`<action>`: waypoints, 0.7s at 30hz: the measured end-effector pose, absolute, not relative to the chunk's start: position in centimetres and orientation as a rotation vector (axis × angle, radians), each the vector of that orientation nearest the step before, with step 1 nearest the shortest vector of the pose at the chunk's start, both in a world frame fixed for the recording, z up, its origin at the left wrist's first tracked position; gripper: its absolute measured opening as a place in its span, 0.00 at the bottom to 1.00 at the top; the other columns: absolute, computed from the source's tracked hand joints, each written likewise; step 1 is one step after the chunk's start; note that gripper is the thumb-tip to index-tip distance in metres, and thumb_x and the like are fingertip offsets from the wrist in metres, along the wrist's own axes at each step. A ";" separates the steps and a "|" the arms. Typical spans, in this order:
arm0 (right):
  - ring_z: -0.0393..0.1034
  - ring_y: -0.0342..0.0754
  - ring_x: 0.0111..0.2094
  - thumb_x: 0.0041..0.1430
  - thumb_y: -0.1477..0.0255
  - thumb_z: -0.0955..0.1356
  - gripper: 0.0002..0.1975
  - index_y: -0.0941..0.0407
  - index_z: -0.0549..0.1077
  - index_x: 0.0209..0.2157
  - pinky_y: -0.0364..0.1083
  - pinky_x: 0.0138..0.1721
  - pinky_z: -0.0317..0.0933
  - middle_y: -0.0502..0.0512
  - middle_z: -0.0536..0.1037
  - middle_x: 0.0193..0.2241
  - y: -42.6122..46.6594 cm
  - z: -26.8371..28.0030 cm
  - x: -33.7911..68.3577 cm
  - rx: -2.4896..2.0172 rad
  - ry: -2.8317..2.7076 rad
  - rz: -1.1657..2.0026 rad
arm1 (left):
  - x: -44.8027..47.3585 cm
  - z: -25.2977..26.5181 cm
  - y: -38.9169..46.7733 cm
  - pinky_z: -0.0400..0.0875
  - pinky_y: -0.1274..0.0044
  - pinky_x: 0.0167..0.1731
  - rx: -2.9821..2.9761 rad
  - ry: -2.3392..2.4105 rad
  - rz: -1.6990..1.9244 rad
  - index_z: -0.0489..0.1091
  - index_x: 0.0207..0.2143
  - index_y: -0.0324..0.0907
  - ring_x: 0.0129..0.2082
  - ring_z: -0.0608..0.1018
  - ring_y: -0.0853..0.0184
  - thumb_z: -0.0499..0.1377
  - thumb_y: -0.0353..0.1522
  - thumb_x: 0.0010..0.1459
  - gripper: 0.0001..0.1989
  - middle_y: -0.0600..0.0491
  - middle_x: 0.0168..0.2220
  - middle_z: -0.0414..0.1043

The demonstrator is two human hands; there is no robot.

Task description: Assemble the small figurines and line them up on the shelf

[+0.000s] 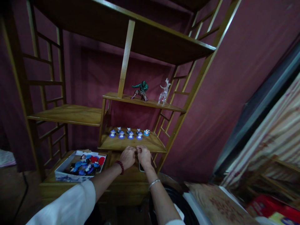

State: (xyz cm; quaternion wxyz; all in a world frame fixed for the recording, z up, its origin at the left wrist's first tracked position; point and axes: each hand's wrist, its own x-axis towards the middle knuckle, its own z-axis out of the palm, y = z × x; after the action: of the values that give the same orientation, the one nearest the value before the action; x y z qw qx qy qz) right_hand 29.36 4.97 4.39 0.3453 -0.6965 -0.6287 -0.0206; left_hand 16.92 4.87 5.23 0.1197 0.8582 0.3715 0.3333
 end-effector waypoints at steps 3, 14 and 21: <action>0.68 0.44 0.36 0.52 0.74 0.60 0.10 0.55 0.72 0.31 0.40 0.39 0.59 0.54 0.75 0.32 4.2 4.2 28.4 -1.776 -1.634 -0.043 | 16.1 5.1 4.3 0.61 0.76 0.42 2.514 1.122 0.980 0.69 0.34 0.36 0.38 0.68 0.66 0.44 0.23 0.51 0.15 0.48 0.34 0.71; 0.68 0.44 0.31 0.52 0.75 0.59 0.11 0.55 0.72 0.28 0.41 0.36 0.60 0.53 0.74 0.29 2.0 2.9 24.2 -1.760 -1.690 -0.003 | 12.5 4.3 2.3 0.62 0.76 0.41 2.463 1.246 0.803 0.69 0.32 0.38 0.37 0.69 0.66 0.45 0.24 0.50 0.14 0.48 0.33 0.70; 0.69 0.44 0.33 0.48 0.81 0.58 0.14 0.55 0.73 0.29 0.42 0.38 0.60 0.53 0.75 0.30 1.7 0.5 20.5 -1.754 -1.751 0.117 | 9.6 1.9 1.6 0.63 0.77 0.40 2.384 1.376 0.713 0.68 0.38 0.40 0.39 0.70 0.67 0.46 0.26 0.51 0.15 0.48 0.36 0.70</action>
State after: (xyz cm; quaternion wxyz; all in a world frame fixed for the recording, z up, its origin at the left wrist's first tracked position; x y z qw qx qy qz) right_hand 20.48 1.75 0.50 0.3242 -0.6686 -0.6677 0.0447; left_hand 9.61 1.64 1.89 0.1484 0.8292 0.4785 0.2478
